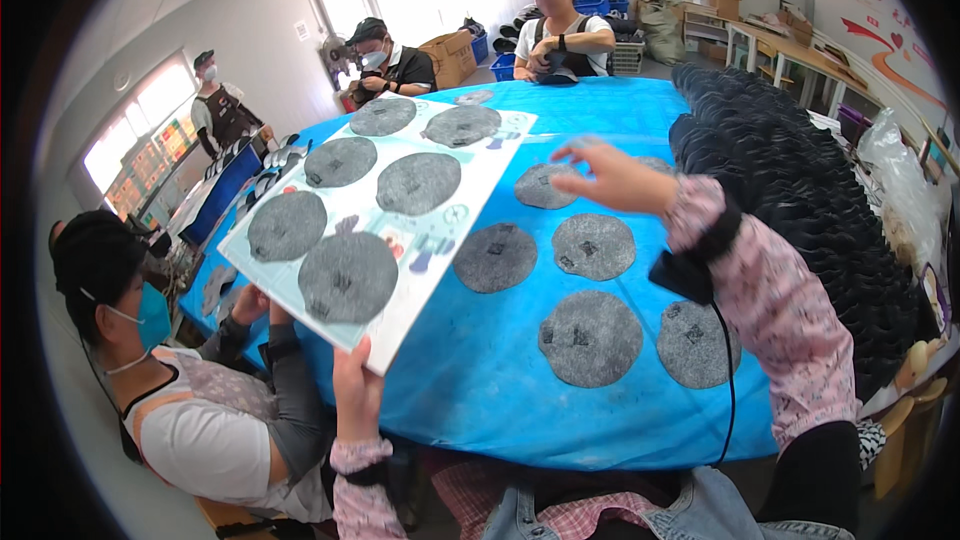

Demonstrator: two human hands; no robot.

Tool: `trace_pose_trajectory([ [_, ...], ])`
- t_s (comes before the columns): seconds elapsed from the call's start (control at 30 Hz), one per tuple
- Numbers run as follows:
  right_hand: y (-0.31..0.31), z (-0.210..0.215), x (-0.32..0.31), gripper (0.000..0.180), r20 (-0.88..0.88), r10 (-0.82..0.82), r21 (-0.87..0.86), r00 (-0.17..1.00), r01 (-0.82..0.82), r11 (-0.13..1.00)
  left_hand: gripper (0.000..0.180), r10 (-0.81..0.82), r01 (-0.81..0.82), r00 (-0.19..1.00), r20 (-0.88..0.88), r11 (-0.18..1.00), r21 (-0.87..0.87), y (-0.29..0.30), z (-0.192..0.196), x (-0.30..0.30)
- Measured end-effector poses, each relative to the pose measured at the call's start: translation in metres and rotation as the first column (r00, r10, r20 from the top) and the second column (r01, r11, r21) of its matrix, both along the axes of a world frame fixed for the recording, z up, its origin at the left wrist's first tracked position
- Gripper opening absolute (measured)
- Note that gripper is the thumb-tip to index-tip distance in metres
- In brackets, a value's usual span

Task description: Inspecting and organizing circular felt shoe components at a production table.

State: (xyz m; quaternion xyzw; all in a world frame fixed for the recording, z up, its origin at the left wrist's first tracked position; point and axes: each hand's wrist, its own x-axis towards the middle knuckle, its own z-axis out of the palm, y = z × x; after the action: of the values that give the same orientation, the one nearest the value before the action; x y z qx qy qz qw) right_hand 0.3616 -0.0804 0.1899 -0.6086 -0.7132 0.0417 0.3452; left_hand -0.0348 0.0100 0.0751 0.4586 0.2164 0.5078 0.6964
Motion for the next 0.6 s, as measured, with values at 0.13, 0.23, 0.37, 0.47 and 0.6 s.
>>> trace_pose_trajectory([
  [0.13,0.057,0.017,0.048,0.042,0.099,-0.244,0.152,0.965,0.228,0.962,0.06,-0.025,0.025,0.999,-0.041,1.0,0.009,-0.047,0.013,-0.028],
  [0.23,0.062,0.024,0.055,0.033,0.163,-0.261,0.207,0.951,0.226,0.952,0.059,-0.032,0.033,0.999,0.008,0.999,-0.025,-0.071,0.017,-0.033],
  [0.37,0.077,-0.001,0.012,0.042,0.532,-0.06,0.118,0.845,-0.004,0.993,0.057,-0.003,0.003,1.0,0.004,0.998,-0.057,-0.083,0.019,-0.039],
  [0.47,0.089,-0.002,0.008,0.036,0.684,-0.115,0.15,0.72,0.016,0.989,0.055,-0.026,0.025,1.0,-0.01,0.997,-0.068,-0.084,0.02,-0.035],
  [0.6,0.106,-0.006,0.008,0.019,0.728,-0.131,0.141,0.673,0.04,0.989,0.053,0.013,-0.014,0.999,-0.041,0.999,-0.045,-0.085,0.021,-0.039],
])
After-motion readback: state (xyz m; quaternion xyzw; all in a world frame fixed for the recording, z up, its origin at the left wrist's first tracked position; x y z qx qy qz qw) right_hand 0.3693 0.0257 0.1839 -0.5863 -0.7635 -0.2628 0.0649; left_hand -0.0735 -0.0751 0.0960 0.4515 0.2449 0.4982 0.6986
